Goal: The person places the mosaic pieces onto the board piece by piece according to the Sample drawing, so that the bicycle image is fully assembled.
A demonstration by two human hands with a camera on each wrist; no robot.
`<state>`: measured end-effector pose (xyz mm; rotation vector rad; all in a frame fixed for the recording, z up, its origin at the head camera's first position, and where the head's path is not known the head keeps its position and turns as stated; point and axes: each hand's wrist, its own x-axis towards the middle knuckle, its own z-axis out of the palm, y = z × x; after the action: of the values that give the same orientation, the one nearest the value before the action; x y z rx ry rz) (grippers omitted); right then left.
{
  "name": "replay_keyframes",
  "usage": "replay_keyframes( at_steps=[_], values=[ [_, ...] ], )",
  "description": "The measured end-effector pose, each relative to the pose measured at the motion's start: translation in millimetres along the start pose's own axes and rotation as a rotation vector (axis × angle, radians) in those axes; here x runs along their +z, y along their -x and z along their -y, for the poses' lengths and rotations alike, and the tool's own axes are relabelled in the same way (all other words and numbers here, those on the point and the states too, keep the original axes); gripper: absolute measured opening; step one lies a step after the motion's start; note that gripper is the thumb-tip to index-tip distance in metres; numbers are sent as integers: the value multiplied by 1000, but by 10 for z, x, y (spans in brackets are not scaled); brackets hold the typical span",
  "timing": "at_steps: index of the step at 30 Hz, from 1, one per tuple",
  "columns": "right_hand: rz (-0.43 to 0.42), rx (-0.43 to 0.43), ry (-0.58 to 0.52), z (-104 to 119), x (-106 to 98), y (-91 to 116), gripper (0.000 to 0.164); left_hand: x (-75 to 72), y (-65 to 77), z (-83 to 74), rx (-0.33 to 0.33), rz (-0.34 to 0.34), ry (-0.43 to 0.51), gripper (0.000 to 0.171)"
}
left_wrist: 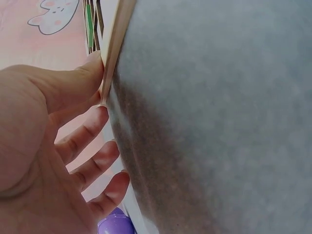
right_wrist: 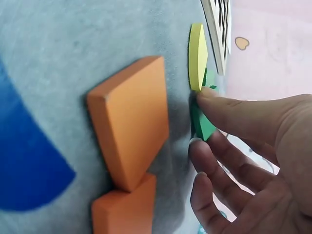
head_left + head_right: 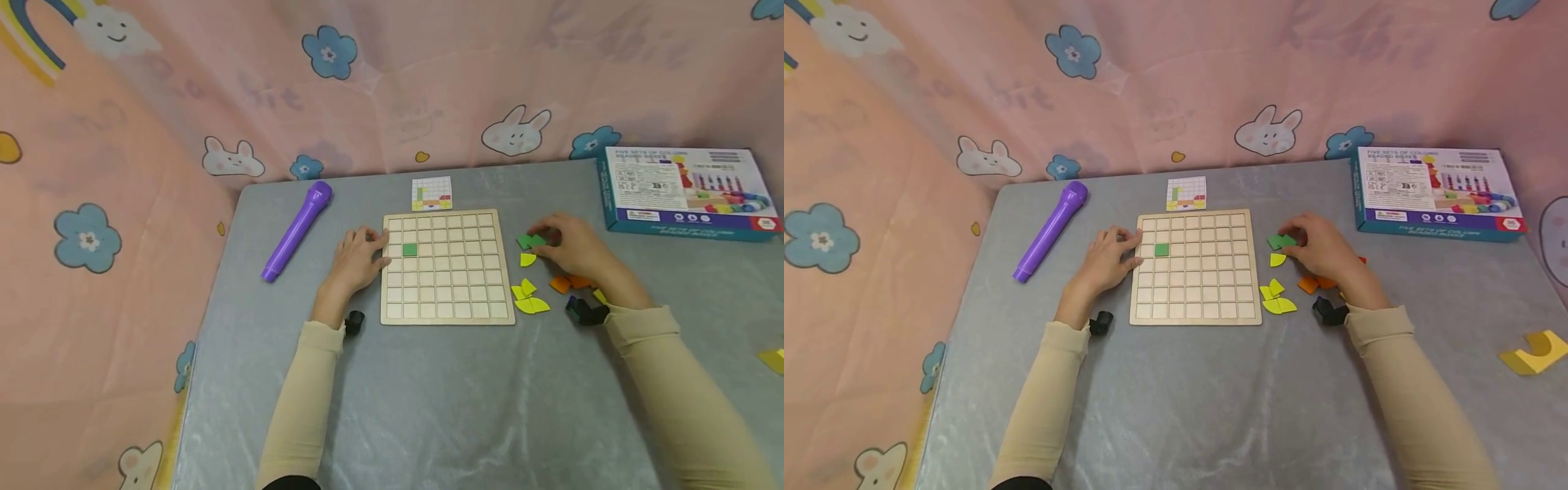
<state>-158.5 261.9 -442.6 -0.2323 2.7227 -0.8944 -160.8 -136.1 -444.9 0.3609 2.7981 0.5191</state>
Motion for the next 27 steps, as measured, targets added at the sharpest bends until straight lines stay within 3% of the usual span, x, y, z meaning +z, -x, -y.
replay_keyframes(
  at_steps=[9, 14, 20, 27],
  values=[
    [-65, 33, -2, 109, 42, -20, 23, -9, -2, 7, 9, 5, 1, 61],
    [-149, -21, -61, 403, 211, -85, 21, -15, -6, 8, 3, 7, 7, 62],
    [-106, -121, -155, 762, 460, -216, 12, -18, 1, 0, 2, 7, 14, 61],
    [-100, -161, -211, 1121, 700, -333, 8, -10, 3, 9, -2, 1, 24, 62]
  ],
)
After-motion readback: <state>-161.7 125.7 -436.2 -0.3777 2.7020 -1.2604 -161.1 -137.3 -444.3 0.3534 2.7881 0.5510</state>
